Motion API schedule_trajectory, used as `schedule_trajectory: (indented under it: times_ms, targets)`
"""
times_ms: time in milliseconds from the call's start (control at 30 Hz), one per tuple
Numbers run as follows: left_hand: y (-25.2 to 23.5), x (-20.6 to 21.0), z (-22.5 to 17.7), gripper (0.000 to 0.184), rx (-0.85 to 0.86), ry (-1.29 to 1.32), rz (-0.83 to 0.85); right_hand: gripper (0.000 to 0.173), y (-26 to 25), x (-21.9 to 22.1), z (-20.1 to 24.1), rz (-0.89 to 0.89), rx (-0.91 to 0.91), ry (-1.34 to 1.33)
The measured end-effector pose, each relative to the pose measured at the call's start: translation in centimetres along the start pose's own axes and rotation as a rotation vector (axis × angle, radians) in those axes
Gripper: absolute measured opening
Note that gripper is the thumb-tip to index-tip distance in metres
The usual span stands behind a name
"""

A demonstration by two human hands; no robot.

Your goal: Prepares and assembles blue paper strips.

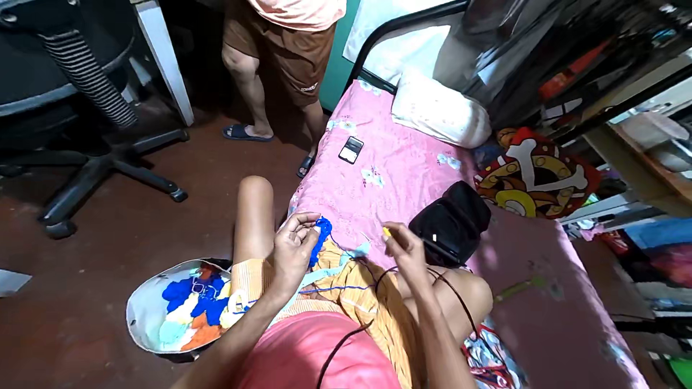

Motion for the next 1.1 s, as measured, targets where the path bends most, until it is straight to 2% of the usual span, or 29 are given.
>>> schedule_trajectory:
  times_ms: [67, 133, 367, 500, 600, 800, 1033, 1100]
  targets:
    - [0.3, 0.4, 0.2, 0.023, 0.044, -0.043, 0.007, 0.024, 1.6, 2.3, 3.0, 0.021, -0.17, -0.072]
    - [0.6, 0.8, 0.4, 0.023, 0.083, -0.069, 0.025, 0.023, 2.6, 3.6, 5.0, -0.001, -0.272, -0.021]
    - [1.4, 1.7, 0.3, 0.022, 0.321, -0.202, 0.077, 0.025, 2.8, 5.3, 6.9, -0.081, -0.311, 0.265]
    - [1.9, 2.1, 0.1, 0.022, 0.417, -0.29, 0.098, 0.025, 2.8, 5.5, 7.0, -0.13, -0.312, 0.284]
    - [2.1, 2.2, 0.2, 0.024, 0.421, -0.279, 0.098, 0.024, 2.7, 5.6, 6.7, -0.13, -0.258, 0.181]
    - [2.9, 3.4, 0.1, 0.028, 0.295, -0.13, 0.147, 0.033, 1.9, 5.7, 6.6, -0.024, 0.048, -0.392]
    - [2.7, 4.0, -0.5, 0.029, 0.257, -0.239, 0.278, 0.034, 1.7, 3.7, 5.6, -0.082, 0.064, -0.535]
    - [1.5, 4.2, 0.0, 0.032, 0.24, -0.337, 0.386, 0.033, 1.9, 3.0, 5.2, -0.065, 0.066, -0.54]
Point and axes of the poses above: each hand's wrist, its own y-axis away from the middle knuckle, its own x-axis out of the palm, z = x × y, the point moved 7 cm from there along -y, towards the middle knuckle, and after that the axes turned 2 degrees about y, right-handed, at the moved point
